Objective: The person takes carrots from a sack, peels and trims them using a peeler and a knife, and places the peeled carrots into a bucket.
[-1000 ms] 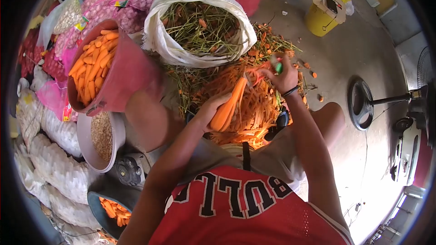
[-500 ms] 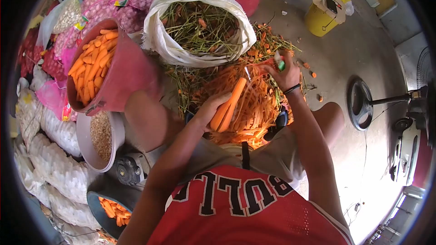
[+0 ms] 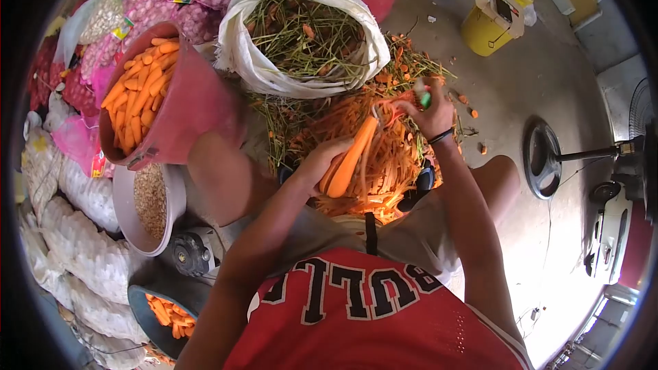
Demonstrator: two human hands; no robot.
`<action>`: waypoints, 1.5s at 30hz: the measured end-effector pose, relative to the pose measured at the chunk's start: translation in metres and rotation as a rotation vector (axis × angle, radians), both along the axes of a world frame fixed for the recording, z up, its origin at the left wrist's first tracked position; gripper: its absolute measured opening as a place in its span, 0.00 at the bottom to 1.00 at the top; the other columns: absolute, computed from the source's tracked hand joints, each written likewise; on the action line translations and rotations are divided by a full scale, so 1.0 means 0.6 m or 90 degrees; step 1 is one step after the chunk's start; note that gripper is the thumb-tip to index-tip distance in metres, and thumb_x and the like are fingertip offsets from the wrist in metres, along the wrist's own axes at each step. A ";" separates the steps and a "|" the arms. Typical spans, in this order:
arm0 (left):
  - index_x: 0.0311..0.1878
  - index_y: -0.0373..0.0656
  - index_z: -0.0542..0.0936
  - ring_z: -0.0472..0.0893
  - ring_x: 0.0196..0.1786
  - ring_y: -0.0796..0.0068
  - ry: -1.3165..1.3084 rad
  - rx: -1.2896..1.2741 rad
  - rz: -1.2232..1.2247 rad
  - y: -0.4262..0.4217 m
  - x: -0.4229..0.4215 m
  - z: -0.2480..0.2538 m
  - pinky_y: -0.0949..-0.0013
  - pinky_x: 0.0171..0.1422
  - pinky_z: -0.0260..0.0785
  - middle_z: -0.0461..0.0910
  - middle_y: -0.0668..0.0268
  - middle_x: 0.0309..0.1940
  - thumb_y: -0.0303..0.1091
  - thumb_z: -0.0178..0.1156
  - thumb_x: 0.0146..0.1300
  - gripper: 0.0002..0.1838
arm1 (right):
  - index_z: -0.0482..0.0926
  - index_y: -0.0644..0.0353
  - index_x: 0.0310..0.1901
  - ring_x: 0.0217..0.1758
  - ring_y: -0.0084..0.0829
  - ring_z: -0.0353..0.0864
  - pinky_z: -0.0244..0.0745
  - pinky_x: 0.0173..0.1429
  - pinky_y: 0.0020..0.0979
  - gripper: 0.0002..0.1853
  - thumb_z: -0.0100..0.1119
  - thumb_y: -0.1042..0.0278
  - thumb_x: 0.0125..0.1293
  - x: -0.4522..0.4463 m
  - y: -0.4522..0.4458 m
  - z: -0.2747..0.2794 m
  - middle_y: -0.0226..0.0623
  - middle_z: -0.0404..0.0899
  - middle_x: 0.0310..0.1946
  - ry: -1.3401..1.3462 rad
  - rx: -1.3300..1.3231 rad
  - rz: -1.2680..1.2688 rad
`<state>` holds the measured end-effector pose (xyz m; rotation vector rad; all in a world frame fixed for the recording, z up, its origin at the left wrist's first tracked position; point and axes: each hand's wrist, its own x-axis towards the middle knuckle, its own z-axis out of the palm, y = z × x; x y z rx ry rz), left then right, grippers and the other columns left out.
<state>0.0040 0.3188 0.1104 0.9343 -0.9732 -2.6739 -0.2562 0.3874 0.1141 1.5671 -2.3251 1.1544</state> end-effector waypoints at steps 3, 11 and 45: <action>0.56 0.40 0.74 0.81 0.30 0.74 0.096 0.049 0.046 -0.006 0.001 -0.016 0.69 0.37 0.76 0.80 0.64 0.37 0.45 0.49 0.74 0.19 | 0.72 0.60 0.49 0.28 0.33 0.85 0.81 0.32 0.34 0.39 0.78 0.40 0.45 0.000 0.000 -0.021 0.37 0.82 0.26 -0.162 -0.027 0.023; 0.58 0.42 0.73 0.82 0.34 0.76 0.038 0.050 0.035 -0.003 0.009 -0.036 0.71 0.37 0.78 0.81 0.64 0.40 0.45 0.48 0.74 0.20 | 0.75 0.62 0.46 0.30 0.35 0.85 0.80 0.34 0.33 0.37 0.77 0.39 0.45 0.087 0.014 0.009 0.40 0.81 0.30 -0.007 -0.077 0.275; 0.50 0.40 0.74 0.81 0.32 0.73 -0.017 -0.010 0.004 0.002 0.006 -0.005 0.69 0.38 0.76 0.78 0.65 0.32 0.43 0.48 0.74 0.16 | 0.72 0.58 0.48 0.29 0.35 0.85 0.80 0.32 0.35 0.35 0.76 0.42 0.48 0.011 0.001 -0.005 0.37 0.80 0.29 -0.029 -0.016 0.046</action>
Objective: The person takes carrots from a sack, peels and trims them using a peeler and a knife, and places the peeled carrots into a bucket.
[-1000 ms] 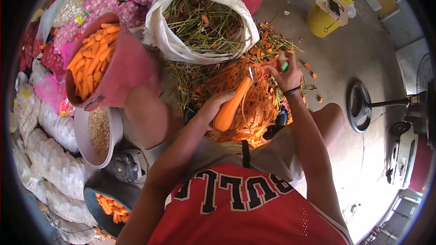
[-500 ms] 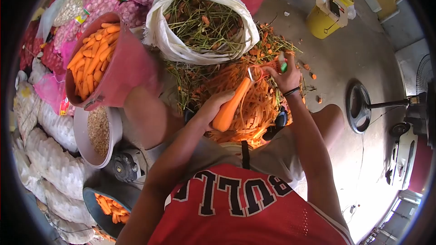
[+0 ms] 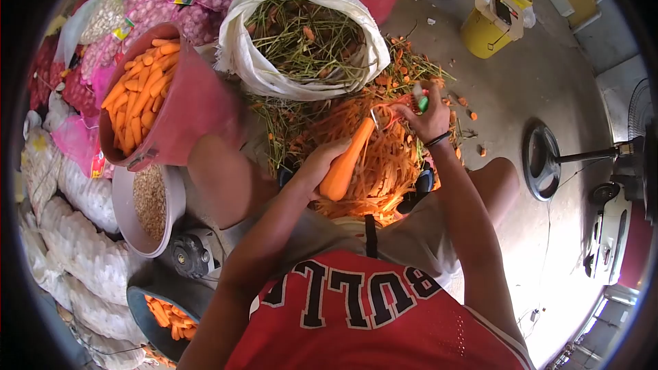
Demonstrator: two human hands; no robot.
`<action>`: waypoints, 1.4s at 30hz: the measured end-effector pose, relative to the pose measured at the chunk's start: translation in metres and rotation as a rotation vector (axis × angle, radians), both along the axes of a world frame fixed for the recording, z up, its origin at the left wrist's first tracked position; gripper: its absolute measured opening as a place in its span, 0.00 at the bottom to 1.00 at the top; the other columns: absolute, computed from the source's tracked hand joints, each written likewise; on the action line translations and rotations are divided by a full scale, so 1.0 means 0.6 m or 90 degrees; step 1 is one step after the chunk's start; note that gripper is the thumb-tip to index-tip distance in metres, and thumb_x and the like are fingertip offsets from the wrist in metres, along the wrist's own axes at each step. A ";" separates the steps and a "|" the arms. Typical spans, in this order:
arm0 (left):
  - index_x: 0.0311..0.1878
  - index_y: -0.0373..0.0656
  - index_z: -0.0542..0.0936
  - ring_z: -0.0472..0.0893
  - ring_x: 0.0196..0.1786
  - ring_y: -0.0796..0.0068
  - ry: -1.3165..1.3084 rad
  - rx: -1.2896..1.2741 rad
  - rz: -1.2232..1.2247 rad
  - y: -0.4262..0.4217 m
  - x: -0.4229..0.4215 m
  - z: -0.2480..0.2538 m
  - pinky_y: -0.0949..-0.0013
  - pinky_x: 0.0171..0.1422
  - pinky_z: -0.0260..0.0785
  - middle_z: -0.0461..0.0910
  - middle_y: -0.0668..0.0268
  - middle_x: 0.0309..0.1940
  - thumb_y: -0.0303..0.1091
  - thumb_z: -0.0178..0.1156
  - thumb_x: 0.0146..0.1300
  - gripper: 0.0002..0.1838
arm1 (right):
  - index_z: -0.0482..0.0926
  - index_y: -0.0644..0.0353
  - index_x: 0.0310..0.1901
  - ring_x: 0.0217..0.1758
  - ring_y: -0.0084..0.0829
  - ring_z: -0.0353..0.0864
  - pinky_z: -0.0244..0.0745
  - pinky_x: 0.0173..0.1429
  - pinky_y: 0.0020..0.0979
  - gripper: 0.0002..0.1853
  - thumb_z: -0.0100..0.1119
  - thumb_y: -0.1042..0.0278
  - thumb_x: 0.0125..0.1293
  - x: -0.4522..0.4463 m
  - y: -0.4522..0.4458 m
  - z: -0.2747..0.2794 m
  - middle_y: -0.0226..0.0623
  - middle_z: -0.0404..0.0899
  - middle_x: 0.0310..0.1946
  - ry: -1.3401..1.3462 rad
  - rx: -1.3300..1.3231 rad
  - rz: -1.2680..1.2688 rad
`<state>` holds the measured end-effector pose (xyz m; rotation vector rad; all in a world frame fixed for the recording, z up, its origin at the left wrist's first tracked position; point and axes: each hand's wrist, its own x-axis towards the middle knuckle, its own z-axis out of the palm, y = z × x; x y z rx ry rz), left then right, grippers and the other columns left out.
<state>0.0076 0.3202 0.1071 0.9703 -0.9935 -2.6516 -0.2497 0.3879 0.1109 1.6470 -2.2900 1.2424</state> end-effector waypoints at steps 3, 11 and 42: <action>0.53 0.41 0.74 0.80 0.32 0.76 0.019 0.029 0.072 -0.008 -0.006 -0.015 0.71 0.36 0.75 0.78 0.66 0.34 0.46 0.49 0.74 0.18 | 0.71 0.58 0.49 0.31 0.35 0.86 0.81 0.34 0.35 0.36 0.77 0.42 0.47 0.014 0.007 0.006 0.38 0.81 0.30 -0.080 0.029 0.014; 0.53 0.45 0.76 0.79 0.32 0.80 0.003 0.018 0.038 0.005 -0.006 0.002 0.73 0.34 0.72 0.79 0.69 0.36 0.46 0.51 0.72 0.17 | 0.73 0.58 0.42 0.30 0.35 0.85 0.80 0.32 0.35 0.36 0.75 0.36 0.45 0.068 0.013 0.000 0.41 0.80 0.29 0.062 -0.028 0.241; 0.54 0.42 0.71 0.77 0.40 0.68 0.264 0.099 0.276 -0.028 -0.015 -0.006 0.60 0.48 0.73 0.76 0.63 0.37 0.46 0.49 0.74 0.18 | 0.72 0.65 0.52 0.40 0.52 0.84 0.78 0.44 0.46 0.29 0.60 0.45 0.65 0.083 -0.002 -0.059 0.56 0.82 0.37 -0.169 0.456 0.112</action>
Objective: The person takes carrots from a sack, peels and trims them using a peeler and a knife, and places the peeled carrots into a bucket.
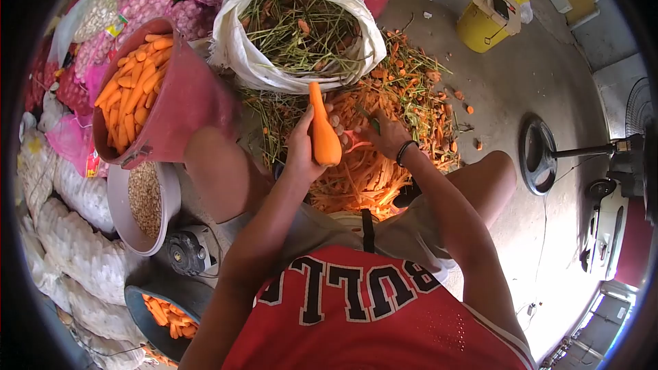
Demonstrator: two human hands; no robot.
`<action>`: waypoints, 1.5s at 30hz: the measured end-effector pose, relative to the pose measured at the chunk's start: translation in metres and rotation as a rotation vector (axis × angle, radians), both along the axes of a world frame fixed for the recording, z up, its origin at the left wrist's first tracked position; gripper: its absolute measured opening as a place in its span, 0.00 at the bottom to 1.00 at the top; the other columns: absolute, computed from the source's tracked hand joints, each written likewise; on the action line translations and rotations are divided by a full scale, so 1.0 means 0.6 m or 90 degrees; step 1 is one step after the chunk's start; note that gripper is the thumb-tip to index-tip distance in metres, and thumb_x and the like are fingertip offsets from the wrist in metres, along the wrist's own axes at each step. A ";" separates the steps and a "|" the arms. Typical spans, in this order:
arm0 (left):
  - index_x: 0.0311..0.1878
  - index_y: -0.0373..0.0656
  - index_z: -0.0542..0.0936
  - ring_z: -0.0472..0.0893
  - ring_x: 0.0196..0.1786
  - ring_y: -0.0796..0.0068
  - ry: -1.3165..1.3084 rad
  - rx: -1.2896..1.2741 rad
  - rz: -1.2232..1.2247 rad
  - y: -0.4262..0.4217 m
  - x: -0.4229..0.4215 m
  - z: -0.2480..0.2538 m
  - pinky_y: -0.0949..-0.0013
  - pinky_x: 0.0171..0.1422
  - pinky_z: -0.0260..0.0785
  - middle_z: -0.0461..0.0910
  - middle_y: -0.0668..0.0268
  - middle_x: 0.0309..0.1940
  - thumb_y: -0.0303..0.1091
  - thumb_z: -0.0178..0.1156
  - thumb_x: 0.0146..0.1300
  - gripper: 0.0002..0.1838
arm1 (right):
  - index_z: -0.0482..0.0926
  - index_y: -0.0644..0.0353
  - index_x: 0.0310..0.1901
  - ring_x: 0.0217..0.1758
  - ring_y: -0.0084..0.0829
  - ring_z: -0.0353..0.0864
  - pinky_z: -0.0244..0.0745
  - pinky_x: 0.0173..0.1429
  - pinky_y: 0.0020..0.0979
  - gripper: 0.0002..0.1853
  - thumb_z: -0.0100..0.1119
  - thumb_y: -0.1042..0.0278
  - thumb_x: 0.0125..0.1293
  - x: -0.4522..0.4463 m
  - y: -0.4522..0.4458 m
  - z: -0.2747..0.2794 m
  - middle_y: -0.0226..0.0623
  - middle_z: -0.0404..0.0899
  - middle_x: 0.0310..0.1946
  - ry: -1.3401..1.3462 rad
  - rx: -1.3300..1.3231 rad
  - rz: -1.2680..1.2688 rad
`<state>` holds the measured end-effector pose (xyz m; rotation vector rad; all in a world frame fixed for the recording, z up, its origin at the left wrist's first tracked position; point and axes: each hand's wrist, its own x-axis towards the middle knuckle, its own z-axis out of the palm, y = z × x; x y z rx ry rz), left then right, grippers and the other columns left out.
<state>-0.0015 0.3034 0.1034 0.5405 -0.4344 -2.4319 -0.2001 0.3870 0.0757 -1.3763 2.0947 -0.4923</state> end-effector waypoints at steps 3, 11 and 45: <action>0.59 0.43 0.68 0.79 0.47 0.65 -0.041 0.042 0.037 -0.006 -0.001 0.008 0.58 0.51 0.74 0.78 0.60 0.44 0.43 0.50 0.73 0.18 | 0.72 0.65 0.52 0.39 0.54 0.83 0.77 0.43 0.46 0.21 0.56 0.55 0.70 -0.012 0.001 -0.021 0.56 0.81 0.36 0.067 -0.081 0.027; 0.59 0.48 0.64 0.80 0.47 0.73 -0.128 -0.039 0.039 -0.013 -0.001 -0.005 0.63 0.43 0.80 0.73 0.66 0.45 0.39 0.55 0.72 0.18 | 0.72 0.64 0.52 0.37 0.54 0.83 0.75 0.37 0.45 0.27 0.64 0.49 0.64 0.037 0.023 0.094 0.53 0.80 0.30 -0.081 -0.266 0.080; 0.55 0.44 0.72 0.77 0.33 0.78 -0.251 -0.022 0.198 0.002 -0.029 0.010 0.69 0.39 0.74 0.73 0.71 0.32 0.52 0.51 0.73 0.21 | 0.76 0.70 0.52 0.25 0.40 0.78 0.73 0.32 0.37 0.36 0.65 0.38 0.60 0.080 0.038 0.060 0.45 0.76 0.22 -0.111 -0.204 0.042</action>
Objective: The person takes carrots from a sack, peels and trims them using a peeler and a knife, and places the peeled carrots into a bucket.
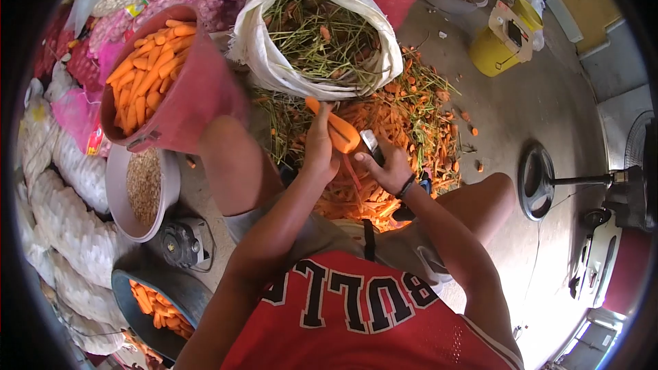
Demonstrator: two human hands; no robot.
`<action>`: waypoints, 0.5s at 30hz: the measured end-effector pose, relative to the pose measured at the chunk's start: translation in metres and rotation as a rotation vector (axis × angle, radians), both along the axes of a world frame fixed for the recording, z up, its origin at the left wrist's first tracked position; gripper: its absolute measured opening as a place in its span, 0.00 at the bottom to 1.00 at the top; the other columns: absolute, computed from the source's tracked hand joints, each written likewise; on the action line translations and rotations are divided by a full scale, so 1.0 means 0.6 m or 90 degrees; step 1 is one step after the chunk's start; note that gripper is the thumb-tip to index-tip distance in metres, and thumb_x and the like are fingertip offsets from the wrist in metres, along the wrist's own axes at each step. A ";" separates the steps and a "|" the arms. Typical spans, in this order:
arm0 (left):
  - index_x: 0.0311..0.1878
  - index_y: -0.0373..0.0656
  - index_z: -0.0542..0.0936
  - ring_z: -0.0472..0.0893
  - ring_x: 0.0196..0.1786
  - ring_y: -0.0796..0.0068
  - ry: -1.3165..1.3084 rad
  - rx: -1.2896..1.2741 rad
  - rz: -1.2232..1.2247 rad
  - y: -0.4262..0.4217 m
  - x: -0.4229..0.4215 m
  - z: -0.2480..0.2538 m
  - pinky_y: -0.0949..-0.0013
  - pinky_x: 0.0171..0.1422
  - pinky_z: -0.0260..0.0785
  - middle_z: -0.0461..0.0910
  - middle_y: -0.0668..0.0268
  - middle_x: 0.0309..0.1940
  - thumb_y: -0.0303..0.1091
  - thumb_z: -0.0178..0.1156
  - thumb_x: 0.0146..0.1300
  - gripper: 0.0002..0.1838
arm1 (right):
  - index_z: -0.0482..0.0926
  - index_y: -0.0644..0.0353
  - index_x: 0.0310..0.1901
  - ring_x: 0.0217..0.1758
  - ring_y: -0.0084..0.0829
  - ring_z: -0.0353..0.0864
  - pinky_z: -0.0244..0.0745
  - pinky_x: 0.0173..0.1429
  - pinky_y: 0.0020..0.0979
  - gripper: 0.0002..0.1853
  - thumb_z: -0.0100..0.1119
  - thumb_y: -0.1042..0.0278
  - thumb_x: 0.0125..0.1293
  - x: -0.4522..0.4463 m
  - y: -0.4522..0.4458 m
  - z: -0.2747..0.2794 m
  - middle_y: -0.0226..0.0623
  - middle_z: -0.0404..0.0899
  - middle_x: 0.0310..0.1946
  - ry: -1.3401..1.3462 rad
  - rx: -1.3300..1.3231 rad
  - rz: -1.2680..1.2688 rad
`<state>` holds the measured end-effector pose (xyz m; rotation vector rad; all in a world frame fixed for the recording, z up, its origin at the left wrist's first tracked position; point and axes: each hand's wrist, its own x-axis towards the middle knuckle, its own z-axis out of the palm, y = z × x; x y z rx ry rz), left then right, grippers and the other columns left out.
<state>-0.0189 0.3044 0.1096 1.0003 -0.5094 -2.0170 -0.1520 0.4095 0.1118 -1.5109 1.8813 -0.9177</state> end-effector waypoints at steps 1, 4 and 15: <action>0.57 0.43 0.72 0.76 0.31 0.78 0.028 -0.005 -0.010 -0.005 0.010 0.000 0.70 0.37 0.73 0.72 0.71 0.30 0.54 0.48 0.74 0.23 | 0.74 0.71 0.53 0.26 0.40 0.77 0.73 0.33 0.36 0.39 0.66 0.37 0.58 0.001 0.001 0.008 0.45 0.76 0.24 -0.010 0.017 -0.009; 0.61 0.44 0.73 0.75 0.29 0.79 0.059 -0.015 -0.082 -0.004 0.022 0.011 0.71 0.33 0.72 0.72 0.70 0.29 0.55 0.43 0.75 0.26 | 0.65 0.72 0.57 0.33 0.48 0.82 0.77 0.38 0.41 0.48 0.73 0.37 0.50 0.012 -0.002 0.051 0.49 0.79 0.29 0.025 0.063 -0.002; 0.63 0.47 0.71 0.76 0.36 0.80 0.019 -0.087 -0.176 0.008 0.022 0.030 0.70 0.40 0.76 0.72 0.70 0.37 0.50 0.47 0.75 0.22 | 0.60 0.70 0.58 0.38 0.57 0.83 0.79 0.41 0.47 0.48 0.76 0.44 0.47 0.044 -0.016 0.120 0.59 0.80 0.33 0.196 0.162 0.048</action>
